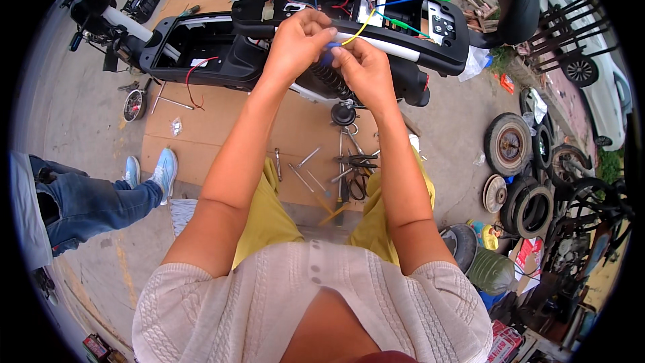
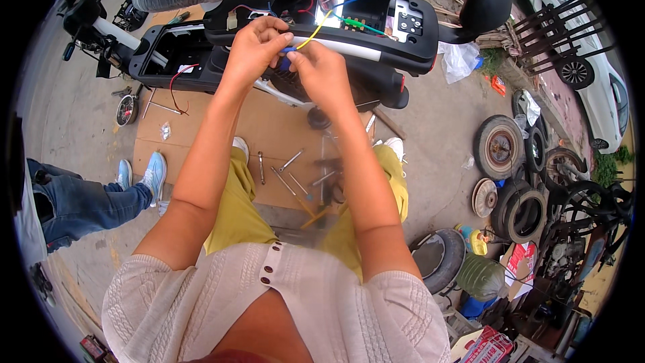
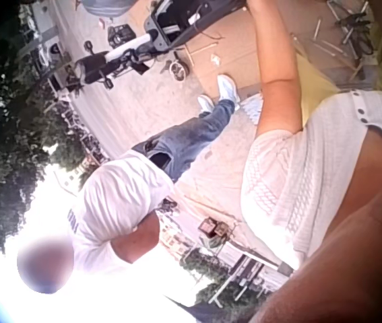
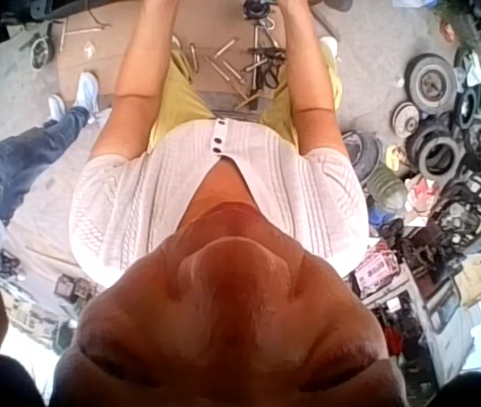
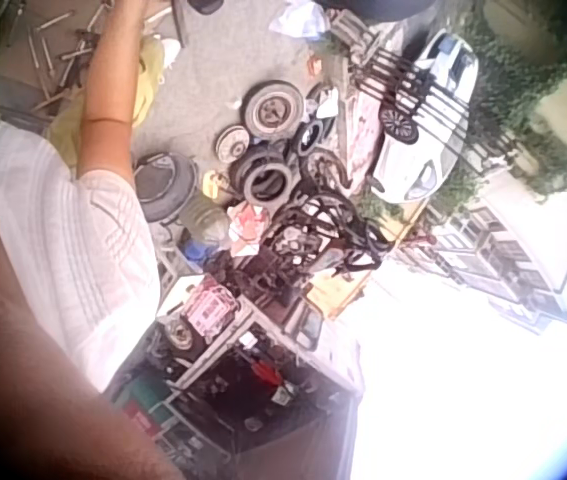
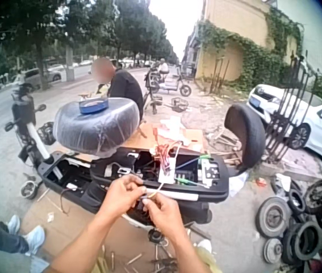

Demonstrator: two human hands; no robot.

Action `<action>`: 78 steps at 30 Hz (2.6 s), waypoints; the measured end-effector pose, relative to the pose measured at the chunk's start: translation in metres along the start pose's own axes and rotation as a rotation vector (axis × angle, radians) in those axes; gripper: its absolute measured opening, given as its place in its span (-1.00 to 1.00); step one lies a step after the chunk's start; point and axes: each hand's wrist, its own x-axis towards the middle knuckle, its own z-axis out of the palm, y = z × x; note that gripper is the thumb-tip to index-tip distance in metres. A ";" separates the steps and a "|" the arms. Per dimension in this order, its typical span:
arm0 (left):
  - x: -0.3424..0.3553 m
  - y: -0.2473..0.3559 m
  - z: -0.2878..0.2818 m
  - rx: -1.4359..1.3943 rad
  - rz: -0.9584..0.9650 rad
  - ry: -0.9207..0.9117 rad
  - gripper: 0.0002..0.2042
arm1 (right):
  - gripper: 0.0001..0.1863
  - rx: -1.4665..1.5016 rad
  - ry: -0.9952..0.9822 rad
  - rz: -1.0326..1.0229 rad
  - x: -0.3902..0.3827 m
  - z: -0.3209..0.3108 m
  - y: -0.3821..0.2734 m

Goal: The person sits on the ground and repairs the wiring of an electric scooter. They use pliers to strip and cut wires, then use electrical tape to insulate the connections.

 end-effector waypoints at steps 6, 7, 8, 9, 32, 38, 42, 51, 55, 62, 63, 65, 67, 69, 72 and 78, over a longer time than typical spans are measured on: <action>-0.013 -0.001 -0.003 0.069 0.111 -0.039 -0.84 | -0.79 0.042 -0.078 0.140 -0.002 -0.007 -0.008; -0.016 -0.002 -0.005 0.166 0.277 -0.020 -0.83 | -0.77 0.091 -0.104 0.215 -0.002 -0.009 -0.010; -0.019 -0.002 -0.007 0.263 0.444 -0.005 -0.82 | -0.78 0.146 -0.120 0.236 -0.003 -0.011 -0.011; -0.022 -0.001 -0.009 0.358 0.612 0.009 -0.80 | -0.78 0.201 -0.136 0.256 -0.003 -0.012 -0.013; -0.031 0.002 -0.009 0.509 0.795 -0.060 -0.78 | -0.73 0.467 -0.113 0.287 -0.002 -0.011 -0.020; -0.028 -0.004 -0.004 0.469 0.830 0.045 -0.82 | -0.74 0.457 0.026 0.217 -0.003 0.002 -0.012; -0.024 -0.003 0.001 0.419 0.695 0.132 -0.90 | -0.75 0.357 0.054 0.145 0.000 0.005 -0.002; -0.006 0.006 0.008 0.395 0.286 0.093 -0.90 | -0.79 0.004 0.134 -0.093 0.002 0.002 -0.004; 0.004 0.008 0.000 0.384 0.207 -0.022 -0.88 | -0.80 -0.031 0.111 -0.117 0.002 -0.005 -0.003; 0.003 0.001 0.006 0.264 0.082 0.137 -0.78 | -0.78 0.086 0.028 0.018 0.001 -0.009 0.000; 0.002 0.002 0.006 0.250 0.107 0.114 -0.78 | -0.78 0.104 0.030 0.022 0.002 -0.008 0.001; -0.006 0.005 0.006 0.221 0.156 0.067 -0.77 | -0.77 0.139 0.036 0.030 0.000 -0.006 0.000; -0.007 0.000 0.003 0.332 0.221 -0.011 -0.85 | -0.77 0.141 0.037 0.048 0.000 -0.007 -0.003; -0.010 -0.001 -0.001 0.420 0.316 -0.051 -0.87 | -0.77 0.144 0.044 0.046 0.000 -0.006 -0.003; -0.011 0.000 -0.001 0.618 0.506 -0.054 -0.87 | -0.78 -0.113 0.115 -0.106 0.001 -0.006 0.000; -0.010 -0.004 0.002 0.676 0.562 -0.061 -0.86 | -0.77 -0.047 0.192 -0.059 -0.005 0.001 -0.010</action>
